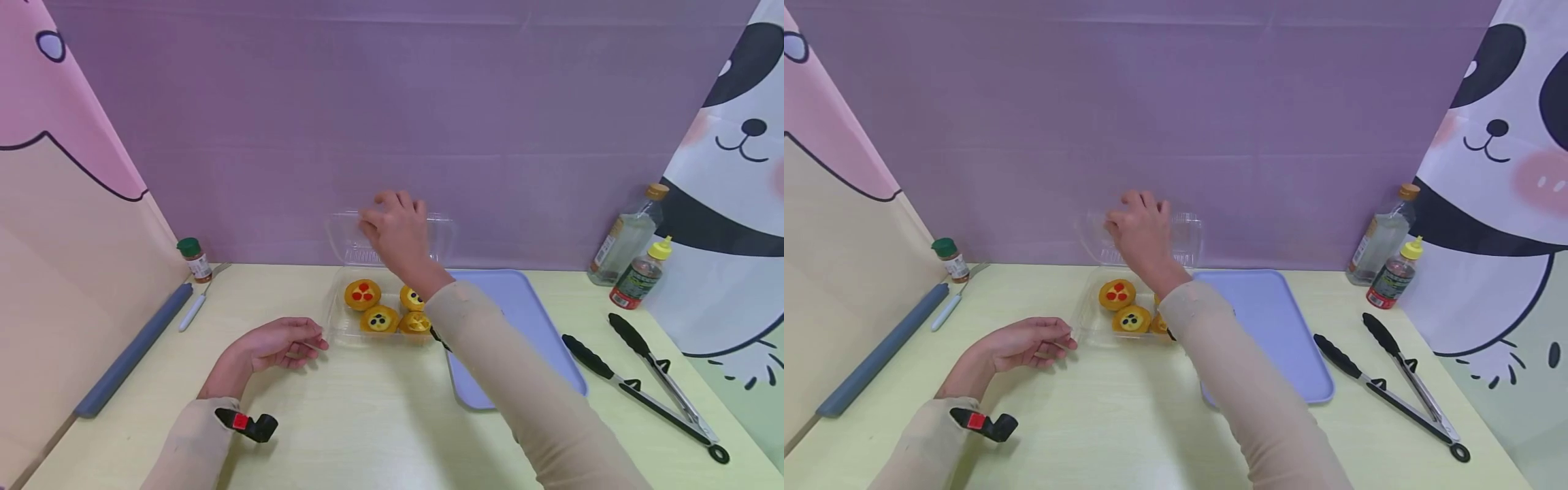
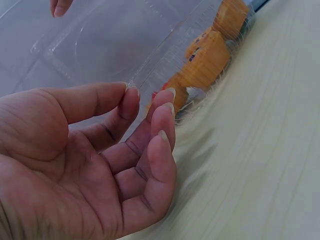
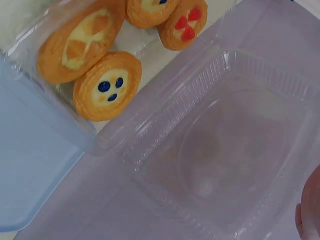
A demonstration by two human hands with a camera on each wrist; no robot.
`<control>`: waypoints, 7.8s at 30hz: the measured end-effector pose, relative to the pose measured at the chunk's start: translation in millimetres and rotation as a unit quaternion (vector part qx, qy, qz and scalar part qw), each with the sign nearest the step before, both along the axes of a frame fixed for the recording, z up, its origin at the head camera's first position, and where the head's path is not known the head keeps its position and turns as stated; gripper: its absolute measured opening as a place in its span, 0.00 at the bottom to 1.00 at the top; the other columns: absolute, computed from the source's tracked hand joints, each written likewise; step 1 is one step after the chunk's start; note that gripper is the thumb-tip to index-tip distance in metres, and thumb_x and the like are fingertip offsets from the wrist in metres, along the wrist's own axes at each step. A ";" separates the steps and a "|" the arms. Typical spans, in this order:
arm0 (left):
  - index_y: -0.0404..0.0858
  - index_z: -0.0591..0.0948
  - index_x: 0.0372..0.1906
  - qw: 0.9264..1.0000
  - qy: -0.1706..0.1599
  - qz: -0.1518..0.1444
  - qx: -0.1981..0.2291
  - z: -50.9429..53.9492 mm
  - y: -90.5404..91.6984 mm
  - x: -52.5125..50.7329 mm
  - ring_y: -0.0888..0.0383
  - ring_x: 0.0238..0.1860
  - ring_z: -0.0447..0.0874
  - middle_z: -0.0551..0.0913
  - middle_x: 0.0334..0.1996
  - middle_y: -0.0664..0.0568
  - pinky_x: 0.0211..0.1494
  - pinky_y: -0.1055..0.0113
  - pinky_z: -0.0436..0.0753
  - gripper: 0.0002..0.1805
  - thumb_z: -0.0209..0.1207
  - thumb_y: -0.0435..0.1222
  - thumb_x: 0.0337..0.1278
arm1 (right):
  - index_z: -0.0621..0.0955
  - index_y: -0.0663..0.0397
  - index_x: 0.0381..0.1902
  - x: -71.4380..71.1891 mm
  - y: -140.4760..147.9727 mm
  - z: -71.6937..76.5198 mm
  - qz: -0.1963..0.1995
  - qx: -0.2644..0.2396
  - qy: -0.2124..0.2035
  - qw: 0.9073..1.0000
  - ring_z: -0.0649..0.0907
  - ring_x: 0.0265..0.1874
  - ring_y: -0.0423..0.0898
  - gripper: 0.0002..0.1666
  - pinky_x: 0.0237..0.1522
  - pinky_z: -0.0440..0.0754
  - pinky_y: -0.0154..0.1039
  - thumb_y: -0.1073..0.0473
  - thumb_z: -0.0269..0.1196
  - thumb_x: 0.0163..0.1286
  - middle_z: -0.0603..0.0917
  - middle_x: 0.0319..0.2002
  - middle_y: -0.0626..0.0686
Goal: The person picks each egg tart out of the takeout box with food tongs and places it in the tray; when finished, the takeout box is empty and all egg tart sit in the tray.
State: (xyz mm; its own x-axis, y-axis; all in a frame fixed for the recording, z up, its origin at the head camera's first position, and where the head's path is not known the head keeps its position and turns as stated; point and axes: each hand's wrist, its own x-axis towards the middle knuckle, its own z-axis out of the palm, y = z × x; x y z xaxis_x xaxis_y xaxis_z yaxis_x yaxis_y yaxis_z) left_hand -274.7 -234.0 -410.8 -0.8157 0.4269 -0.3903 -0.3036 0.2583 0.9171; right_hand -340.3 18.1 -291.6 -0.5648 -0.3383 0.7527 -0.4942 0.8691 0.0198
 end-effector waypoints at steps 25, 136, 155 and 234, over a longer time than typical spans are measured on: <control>0.37 0.77 0.46 1.000 0.012 -0.011 -0.003 1.1 -2.1 -0.5 0.60 0.36 0.83 0.86 0.41 0.53 0.41 0.67 0.83 0.13 0.55 0.44 0.73 | 0.84 0.52 0.58 -21.4 125.3 -55.7 -0.030 -0.198 -0.217 0.955 0.75 0.62 0.58 0.25 0.65 0.66 0.61 0.45 0.64 0.70 0.82 0.58 0.58; 0.31 0.73 0.55 0.998 0.027 -0.028 -0.048 7.6 4.9 -4.2 0.57 0.40 0.82 0.84 0.43 0.50 0.43 0.65 0.82 0.23 0.54 0.48 0.73 | 0.79 0.62 0.61 185.8 349.2 -106.9 -0.204 -0.083 -0.242 0.945 0.72 0.57 0.72 0.39 0.47 0.70 0.70 0.39 0.68 0.64 0.78 0.59 0.70; 0.33 0.74 0.54 0.998 0.030 -0.036 -0.045 3.9 1.8 -6.8 0.57 0.41 0.82 0.84 0.42 0.53 0.43 0.65 0.82 0.22 0.55 0.48 0.72 | 0.58 0.80 0.69 177.5 401.3 -129.3 -0.293 -0.056 -0.367 0.881 0.62 0.59 0.81 0.69 0.53 0.65 0.77 0.23 0.62 0.59 0.62 0.64 0.82; 0.32 0.73 0.55 0.998 0.031 -0.023 -0.047 7.6 4.4 -0.2 0.55 0.42 0.82 0.84 0.43 0.50 0.44 0.63 0.82 0.22 0.56 0.48 0.72 | 0.65 0.44 0.71 148.7 350.6 -54.6 -0.155 -0.231 -0.326 0.904 0.81 0.23 0.35 0.41 0.23 0.73 0.37 0.37 0.65 0.67 0.77 0.50 0.58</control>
